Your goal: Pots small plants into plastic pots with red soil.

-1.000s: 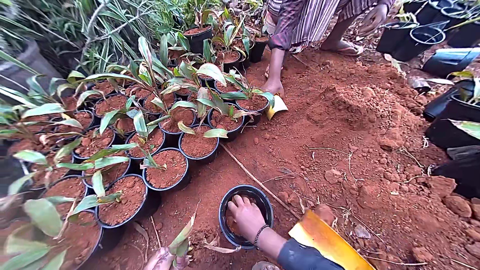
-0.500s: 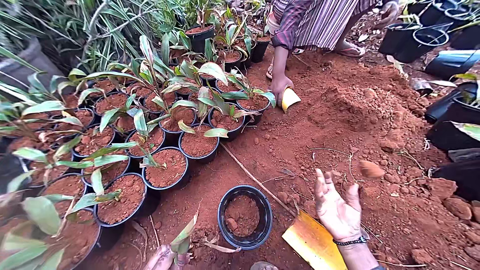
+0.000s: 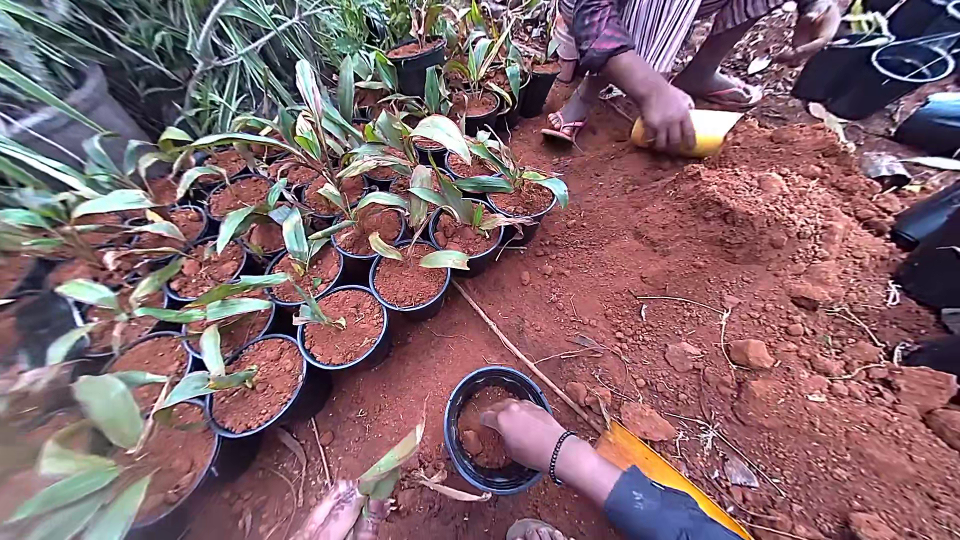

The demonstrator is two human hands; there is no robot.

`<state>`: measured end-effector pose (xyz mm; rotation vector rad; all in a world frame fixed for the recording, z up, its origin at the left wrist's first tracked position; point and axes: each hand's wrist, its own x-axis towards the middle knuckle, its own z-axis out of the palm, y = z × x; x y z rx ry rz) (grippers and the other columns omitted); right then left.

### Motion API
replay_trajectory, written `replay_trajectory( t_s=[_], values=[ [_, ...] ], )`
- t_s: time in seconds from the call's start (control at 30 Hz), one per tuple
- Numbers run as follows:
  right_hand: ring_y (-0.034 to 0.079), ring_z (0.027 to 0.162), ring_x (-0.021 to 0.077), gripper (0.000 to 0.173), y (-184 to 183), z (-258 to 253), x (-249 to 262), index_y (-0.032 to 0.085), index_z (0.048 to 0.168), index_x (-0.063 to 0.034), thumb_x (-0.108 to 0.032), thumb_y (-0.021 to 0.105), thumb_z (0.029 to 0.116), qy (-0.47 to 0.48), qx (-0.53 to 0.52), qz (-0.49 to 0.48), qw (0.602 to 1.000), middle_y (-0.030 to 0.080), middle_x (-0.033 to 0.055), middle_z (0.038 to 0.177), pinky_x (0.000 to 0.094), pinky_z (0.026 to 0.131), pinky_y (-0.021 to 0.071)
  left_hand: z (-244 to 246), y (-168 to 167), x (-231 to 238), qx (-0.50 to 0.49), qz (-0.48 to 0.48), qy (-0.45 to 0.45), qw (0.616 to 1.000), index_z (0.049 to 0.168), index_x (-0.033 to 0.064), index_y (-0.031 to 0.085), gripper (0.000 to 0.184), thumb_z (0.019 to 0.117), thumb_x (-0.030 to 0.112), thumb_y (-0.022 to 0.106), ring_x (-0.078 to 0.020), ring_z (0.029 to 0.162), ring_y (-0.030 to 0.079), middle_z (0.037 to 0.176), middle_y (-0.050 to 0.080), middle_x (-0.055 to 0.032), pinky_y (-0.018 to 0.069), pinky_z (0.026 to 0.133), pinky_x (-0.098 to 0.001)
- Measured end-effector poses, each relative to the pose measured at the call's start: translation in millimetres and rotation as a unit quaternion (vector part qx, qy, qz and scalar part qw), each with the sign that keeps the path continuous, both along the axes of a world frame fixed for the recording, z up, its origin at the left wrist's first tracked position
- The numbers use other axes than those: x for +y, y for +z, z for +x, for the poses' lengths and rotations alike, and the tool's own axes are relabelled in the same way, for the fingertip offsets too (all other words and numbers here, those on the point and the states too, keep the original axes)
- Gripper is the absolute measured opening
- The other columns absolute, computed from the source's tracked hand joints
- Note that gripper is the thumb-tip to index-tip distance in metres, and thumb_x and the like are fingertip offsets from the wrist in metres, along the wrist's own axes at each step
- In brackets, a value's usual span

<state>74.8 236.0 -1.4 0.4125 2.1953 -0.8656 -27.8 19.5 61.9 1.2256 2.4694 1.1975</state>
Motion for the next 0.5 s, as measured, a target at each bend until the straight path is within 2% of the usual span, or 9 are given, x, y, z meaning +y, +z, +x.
replay_trajectory(
  t_s=[0.07, 0.13, 0.2, 0.33, 0.43, 0.5],
  values=[
    [0.038, 0.148, 0.0404, 0.05, -16, -9, -7, 0.05, 0.147, 0.0028, 0.012, 0.048, 0.0977, -0.003, 0.046, -0.004, 0.999, 0.045, 0.0233, 0.156, 0.0578, 0.119, 0.0303, 1, 0, 1, 0.004, -0.007, -0.001, 1.0, 0.09, -0.0178, 0.071, 0.024, 0.0939, 0.002, 0.059, -0.0227, 0.073, 0.072, 0.083, 0.072, -0.0279, 0.0577, 0.075, -0.0278],
    [0.034, 0.149, 0.0421, 0.059, -30, -14, -13, 0.045, 0.15, 0.0018, 0.017, 0.053, 0.0927, 0.001, 0.058, 0.014, 0.998, 0.04, 0.0221, 0.158, 0.0617, 0.116, 0.0314, 3, 0, 4, 0.014, -0.007, -0.001, 1.0, 0.089, -0.0178, 0.071, 0.024, 0.094, 0.002, 0.059, -0.0251, 0.073, 0.072, 0.082, 0.072, -0.0281, 0.0579, 0.074, -0.0297],
    [0.035, 0.147, 0.0447, 0.061, -30, -17, -17, 0.045, 0.149, 0.0026, 0.018, 0.054, 0.0909, 0.018, 0.044, 0.052, 0.998, 0.041, 0.0219, 0.157, 0.0636, 0.112, 0.0351, 4, 1, 4, 0.005, -0.006, 0.001, 1.0, 0.089, -0.0179, 0.071, 0.025, 0.0945, 0.003, 0.058, -0.0235, 0.073, 0.072, 0.083, 0.072, -0.0278, 0.0579, 0.075, -0.0294],
    [0.036, 0.146, 0.0443, 0.047, -26, -22, -17, 0.05, 0.142, 0.008, 0.016, 0.048, 0.0959, 0.035, 0.028, 0.108, 0.993, 0.041, 0.0244, 0.156, 0.0604, 0.114, 0.0328, 3, 1, 1, -0.02, 0.0, -0.004, 1.0, 0.089, -0.0186, 0.07, 0.025, 0.0951, 0.003, 0.058, -0.0213, 0.072, 0.072, 0.083, 0.071, -0.0275, 0.0579, 0.075, -0.028],
    [0.037, 0.145, 0.0471, 0.049, -27, -17, -14, 0.048, 0.142, 0.0074, 0.016, 0.051, 0.0944, 0.016, 0.03, 0.082, 0.996, 0.042, 0.0281, 0.152, 0.0623, 0.113, 0.0345, 3, 2, -1, -0.016, 0.002, -0.01, 1.0, 0.09, -0.0186, 0.07, 0.025, 0.095, 0.003, 0.058, -0.0216, 0.073, 0.072, 0.083, 0.072, -0.0278, 0.0578, 0.075, -0.0272],
    [0.044, 0.14, 0.0471, 0.057, -25, -11, -11, 0.043, 0.145, 0.0058, 0.016, 0.056, 0.0909, 0.005, 0.009, 0.061, 0.998, 0.046, 0.0293, 0.149, 0.0613, 0.112, 0.0358, 2, 1, -3, -0.004, -0.003, -0.009, 1.0, 0.089, -0.018, 0.07, 0.024, 0.0942, 0.002, 0.058, -0.0245, 0.072, 0.072, 0.082, 0.071, -0.0283, 0.0582, 0.074, -0.0298]
  ],
)
